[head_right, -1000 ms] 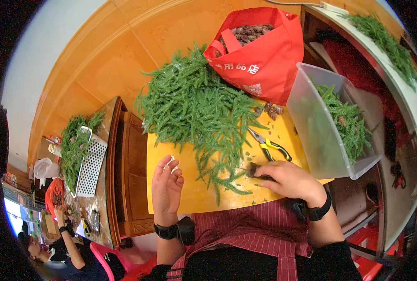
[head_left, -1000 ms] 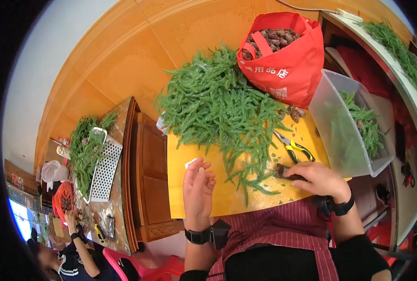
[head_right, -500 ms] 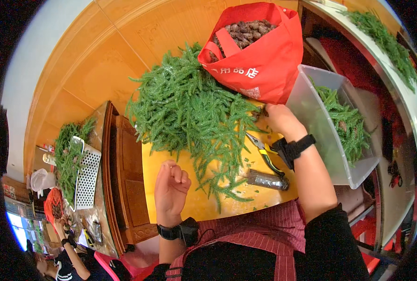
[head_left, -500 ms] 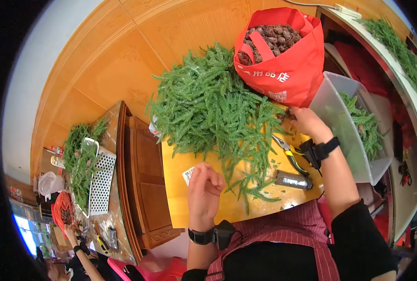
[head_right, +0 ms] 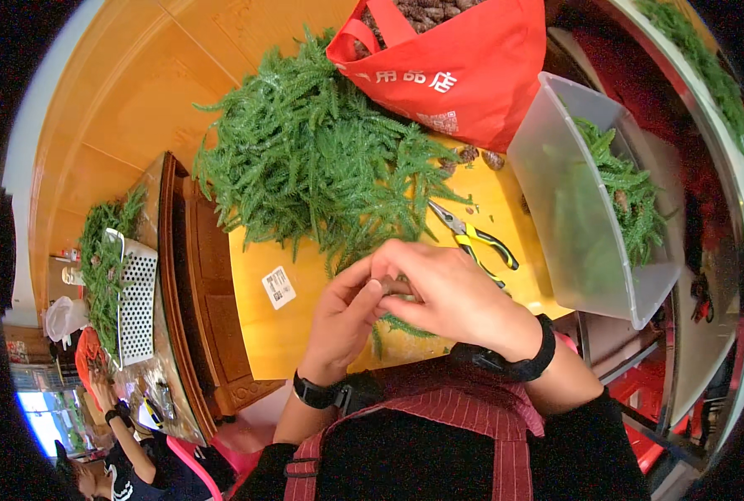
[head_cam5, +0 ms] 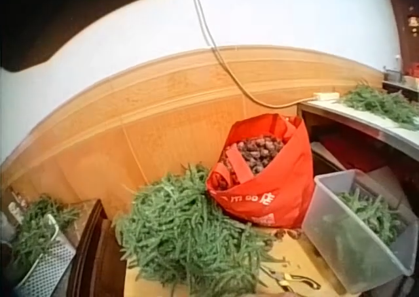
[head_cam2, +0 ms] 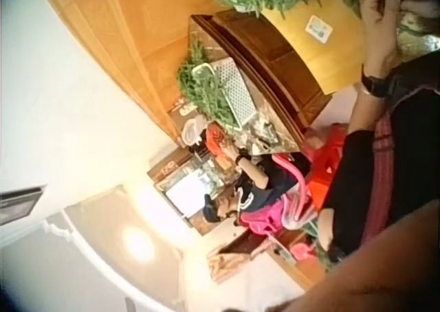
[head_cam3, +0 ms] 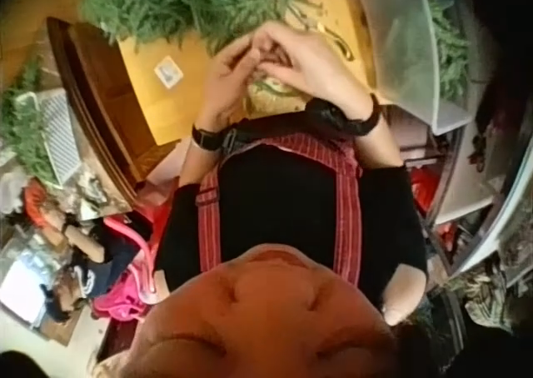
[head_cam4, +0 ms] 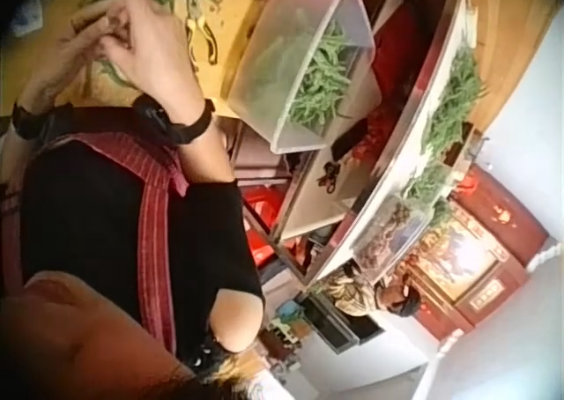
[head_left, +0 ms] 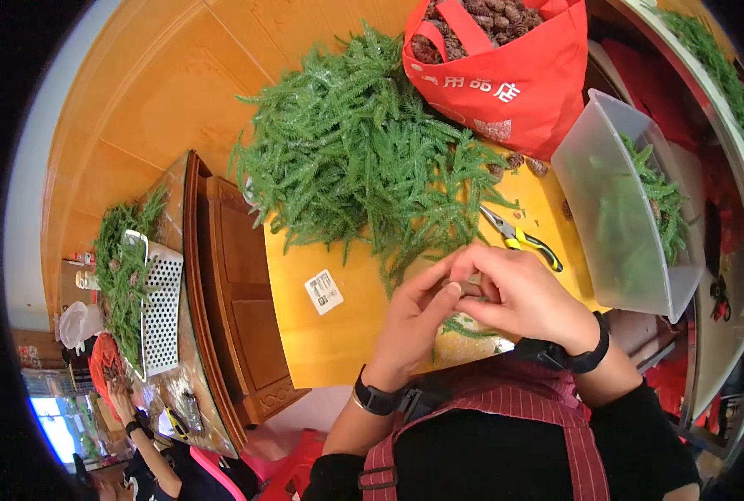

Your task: Trim and sort green plants using hand shears at a workbench.

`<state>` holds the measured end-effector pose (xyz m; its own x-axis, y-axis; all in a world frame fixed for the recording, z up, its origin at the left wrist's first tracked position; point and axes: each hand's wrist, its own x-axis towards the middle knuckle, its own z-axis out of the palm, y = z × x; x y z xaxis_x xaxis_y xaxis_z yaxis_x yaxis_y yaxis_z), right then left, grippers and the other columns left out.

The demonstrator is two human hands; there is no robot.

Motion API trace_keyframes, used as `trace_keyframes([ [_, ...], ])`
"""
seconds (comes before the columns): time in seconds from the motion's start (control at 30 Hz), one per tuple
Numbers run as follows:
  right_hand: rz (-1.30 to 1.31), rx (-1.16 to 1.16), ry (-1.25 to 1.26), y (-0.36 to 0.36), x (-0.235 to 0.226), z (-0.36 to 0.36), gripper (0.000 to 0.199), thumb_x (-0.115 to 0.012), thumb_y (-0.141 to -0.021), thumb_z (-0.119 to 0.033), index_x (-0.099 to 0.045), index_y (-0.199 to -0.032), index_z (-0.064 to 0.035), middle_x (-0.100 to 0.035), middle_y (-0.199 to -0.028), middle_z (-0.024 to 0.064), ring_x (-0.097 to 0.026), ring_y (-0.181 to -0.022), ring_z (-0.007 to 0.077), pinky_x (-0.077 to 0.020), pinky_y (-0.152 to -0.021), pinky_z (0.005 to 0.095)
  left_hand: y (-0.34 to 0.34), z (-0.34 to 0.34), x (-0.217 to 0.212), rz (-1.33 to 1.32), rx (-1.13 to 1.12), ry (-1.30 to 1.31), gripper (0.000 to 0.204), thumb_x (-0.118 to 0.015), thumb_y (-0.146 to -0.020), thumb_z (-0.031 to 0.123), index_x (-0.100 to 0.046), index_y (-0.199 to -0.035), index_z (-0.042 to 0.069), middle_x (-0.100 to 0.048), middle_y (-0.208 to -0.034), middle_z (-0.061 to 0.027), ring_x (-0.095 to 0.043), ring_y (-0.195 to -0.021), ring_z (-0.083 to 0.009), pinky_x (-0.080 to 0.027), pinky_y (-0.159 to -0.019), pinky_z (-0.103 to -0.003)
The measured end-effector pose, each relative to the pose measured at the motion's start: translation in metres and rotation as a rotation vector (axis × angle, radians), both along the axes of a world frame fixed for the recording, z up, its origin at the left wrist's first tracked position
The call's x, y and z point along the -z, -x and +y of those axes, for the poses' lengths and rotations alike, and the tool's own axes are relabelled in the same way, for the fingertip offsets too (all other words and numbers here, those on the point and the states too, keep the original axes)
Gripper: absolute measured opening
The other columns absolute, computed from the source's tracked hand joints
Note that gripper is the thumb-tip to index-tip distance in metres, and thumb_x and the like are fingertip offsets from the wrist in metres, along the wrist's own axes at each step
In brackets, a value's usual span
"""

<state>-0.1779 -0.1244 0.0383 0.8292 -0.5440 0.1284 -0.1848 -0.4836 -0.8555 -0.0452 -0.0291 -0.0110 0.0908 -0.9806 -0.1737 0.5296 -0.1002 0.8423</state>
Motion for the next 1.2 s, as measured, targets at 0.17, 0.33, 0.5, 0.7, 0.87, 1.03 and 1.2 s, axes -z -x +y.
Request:
trace_keyframes([
  [0.17,0.002,0.197,-0.01,0.011,0.032,-0.007,0.016,-0.064,-0.073,-0.004,-0.056,-0.086,-0.0055,-0.052,-0.073,0.0088,-0.053,-0.056,0.0159,-0.0418,-0.05,0.0246,-0.018,0.011,0.006,-0.016,-0.108,-0.05,0.031,-0.046,-0.091,0.012,-0.048,-0.12,0.002,-0.058,-0.102,-0.0087,-0.055,-0.081,-0.0121,-0.045,-0.067,-0.022],
  [0.33,0.412,0.041,0.443,0.017,0.064,-0.007,0.009,-0.06,-0.073,-0.016,-0.059,-0.073,-0.0073,-0.056,-0.073,0.0082,-0.058,-0.069,0.0277,-0.0461,-0.06,0.0384,-0.029,0.019,0.01,0.023,-0.301,-0.027,0.027,-0.046,-0.092,0.017,-0.052,-0.114,0.003,-0.059,-0.1,-0.008,-0.047,-0.068,-0.0087,-0.036,-0.053,-0.017],
  [0.5,0.519,-0.029,0.468,0.002,0.073,-0.008,0.009,-0.06,-0.071,-0.017,-0.061,-0.074,-0.0084,-0.057,-0.071,0.0091,-0.059,-0.069,0.0277,-0.0466,-0.06,0.0381,-0.03,0.016,0.001,0.205,-0.365,0.018,0.031,-0.046,-0.092,0.013,-0.049,-0.12,0.002,-0.056,-0.105,-0.0093,-0.051,-0.076,-0.0104,-0.043,-0.067,-0.02],
  [0.7,0.404,0.076,0.271,-0.012,0.061,-0.016,0.005,-0.057,-0.073,-0.011,-0.061,-0.073,-0.0077,-0.061,-0.07,0.0116,-0.06,-0.067,0.0283,-0.0467,-0.058,0.0382,-0.03,0.014,0.001,0.248,-0.356,-0.025,0.041,-0.047,-0.091,0.015,-0.04,-0.128,0.002,-0.053,-0.11,-0.0106,-0.05,-0.079,-0.0139,-0.042,-0.065,-0.021],
  [0.87,-0.007,0.236,-0.064,-0.012,0.042,-0.031,0.005,-0.057,-0.081,-0.007,-0.058,-0.081,-0.0024,-0.058,-0.067,0.0067,-0.056,-0.06,0.0119,-0.0446,-0.056,0.0245,-0.028,0.013,-0.002,0.219,-0.397,0.01,0.042,-0.048,-0.09,0.013,-0.038,-0.129,0.002,-0.053,-0.11,-0.0112,-0.05,-0.079,-0.0148,-0.044,-0.068,-0.023],
  [1.03,-0.765,0.467,-0.271,0.006,0.007,-0.024,0.007,-0.044,-0.091,-0.006,-0.049,-0.094,-0.0034,-0.058,-0.085,0.0072,-0.054,-0.066,0.0089,-0.0438,-0.058,0.021,-0.019,0.009,-0.007,0.189,-0.33,0.089,0.038,-0.048,-0.089,0.006,-0.042,-0.126,0.005,-0.05,-0.118,-0.0144,-0.056,-0.087,-0.0179,-0.047,-0.073,-0.025],
  [1.2,-0.782,0.26,-0.894,0.008,-0.001,0.004,0.004,-0.047,-0.09,-0.009,-0.045,-0.092,-0.0071,-0.057,-0.09,0.0085,-0.057,-0.072,0.0111,-0.046,-0.062,0.0202,-0.009,0.004,-0.014,0.186,-0.171,0.16,0.035,-0.048,-0.087,0.001,-0.045,-0.122,0.003,-0.049,-0.121,-0.0139,-0.059,-0.094,-0.0224,-0.051,-0.078,-0.029],
])
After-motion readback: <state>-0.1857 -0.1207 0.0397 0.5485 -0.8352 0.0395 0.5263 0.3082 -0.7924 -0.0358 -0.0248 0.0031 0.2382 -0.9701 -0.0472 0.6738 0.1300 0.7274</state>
